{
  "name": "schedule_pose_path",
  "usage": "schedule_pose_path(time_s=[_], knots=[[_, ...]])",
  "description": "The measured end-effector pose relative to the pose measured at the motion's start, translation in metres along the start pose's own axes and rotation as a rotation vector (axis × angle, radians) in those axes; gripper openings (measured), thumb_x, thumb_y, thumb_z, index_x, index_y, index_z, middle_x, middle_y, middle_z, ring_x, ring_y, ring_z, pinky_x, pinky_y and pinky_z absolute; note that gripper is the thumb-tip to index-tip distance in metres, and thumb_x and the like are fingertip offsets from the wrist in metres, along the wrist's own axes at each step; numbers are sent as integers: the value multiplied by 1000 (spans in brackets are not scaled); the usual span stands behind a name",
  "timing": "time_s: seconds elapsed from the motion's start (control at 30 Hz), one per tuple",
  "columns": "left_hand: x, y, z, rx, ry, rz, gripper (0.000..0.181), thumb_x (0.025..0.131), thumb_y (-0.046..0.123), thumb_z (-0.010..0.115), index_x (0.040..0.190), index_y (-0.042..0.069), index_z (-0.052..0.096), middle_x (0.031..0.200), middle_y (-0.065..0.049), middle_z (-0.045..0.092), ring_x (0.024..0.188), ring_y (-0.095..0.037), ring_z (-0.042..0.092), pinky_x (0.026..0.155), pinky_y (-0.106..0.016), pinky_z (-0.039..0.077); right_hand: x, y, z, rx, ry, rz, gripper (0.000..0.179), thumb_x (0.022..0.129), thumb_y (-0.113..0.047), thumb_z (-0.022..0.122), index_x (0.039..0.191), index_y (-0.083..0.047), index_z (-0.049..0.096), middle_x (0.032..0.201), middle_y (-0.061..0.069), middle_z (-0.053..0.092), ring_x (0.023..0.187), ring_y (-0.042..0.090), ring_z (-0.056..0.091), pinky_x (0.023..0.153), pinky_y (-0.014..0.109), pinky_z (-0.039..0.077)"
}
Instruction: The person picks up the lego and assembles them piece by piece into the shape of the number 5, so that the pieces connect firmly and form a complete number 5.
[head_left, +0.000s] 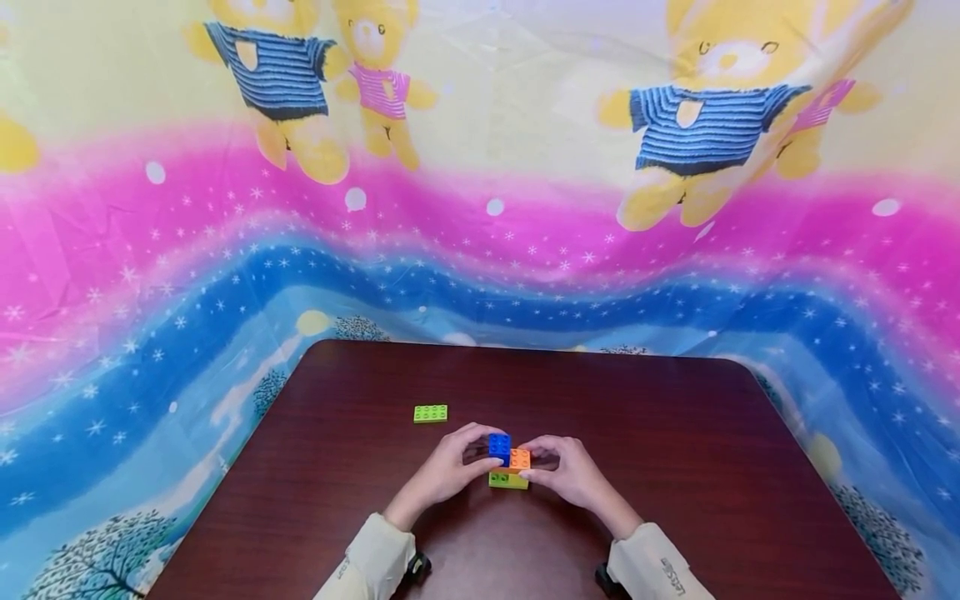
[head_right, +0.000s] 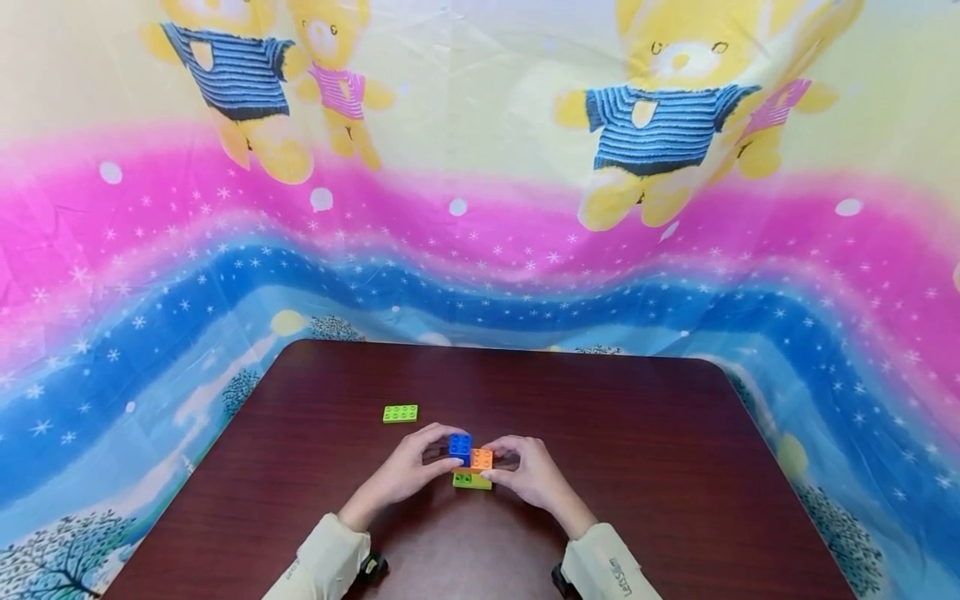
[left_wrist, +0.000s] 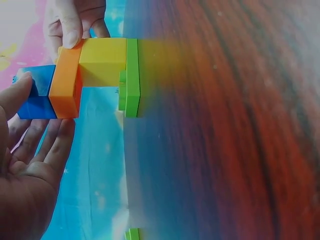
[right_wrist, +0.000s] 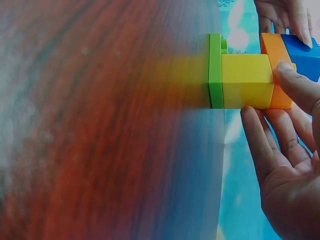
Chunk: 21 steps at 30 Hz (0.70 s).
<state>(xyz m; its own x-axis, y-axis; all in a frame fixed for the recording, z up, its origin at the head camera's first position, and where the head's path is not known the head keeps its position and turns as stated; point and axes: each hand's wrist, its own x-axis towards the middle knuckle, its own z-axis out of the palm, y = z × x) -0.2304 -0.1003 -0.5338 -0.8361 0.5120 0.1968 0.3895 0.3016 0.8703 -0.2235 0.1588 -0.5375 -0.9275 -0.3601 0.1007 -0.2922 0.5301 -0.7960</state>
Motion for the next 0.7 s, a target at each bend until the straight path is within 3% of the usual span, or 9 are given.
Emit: schedule_pose_path(time_s=[0.23, 0.47, 0.7], knots=[[-3, 0, -8, 32, 11, 29, 48, 96, 29, 75, 142, 23, 59, 130, 3, 64, 121, -16, 66, 105, -39, 54, 0, -1, 0, -3, 5, 5, 37, 86, -27, 86, 120, -18, 76, 114, 0, 75, 102, 19, 68, 86, 32, 62], [-6, -8, -34, 40, 79, 36, 57, 92, 24, 80, 144, 26, 57, 138, -4, 62, 128, -23, 63, 110, -44, 50, -1, 0, 1, 3, 16, 15, 37, 85, -28, 87, 120, -19, 76, 113, -1, 75, 102, 19, 68, 85, 30, 62], [-4, -24, -60, 56, 184, -3, 55, 93, 20, 79, 144, 20, 58, 138, -11, 61, 128, -29, 61, 110, -52, 49, 0, 2, 2, 6, 14, 9, 37, 85, -28, 87, 120, -19, 76, 114, -1, 74, 103, 19, 68, 85, 30, 62]])
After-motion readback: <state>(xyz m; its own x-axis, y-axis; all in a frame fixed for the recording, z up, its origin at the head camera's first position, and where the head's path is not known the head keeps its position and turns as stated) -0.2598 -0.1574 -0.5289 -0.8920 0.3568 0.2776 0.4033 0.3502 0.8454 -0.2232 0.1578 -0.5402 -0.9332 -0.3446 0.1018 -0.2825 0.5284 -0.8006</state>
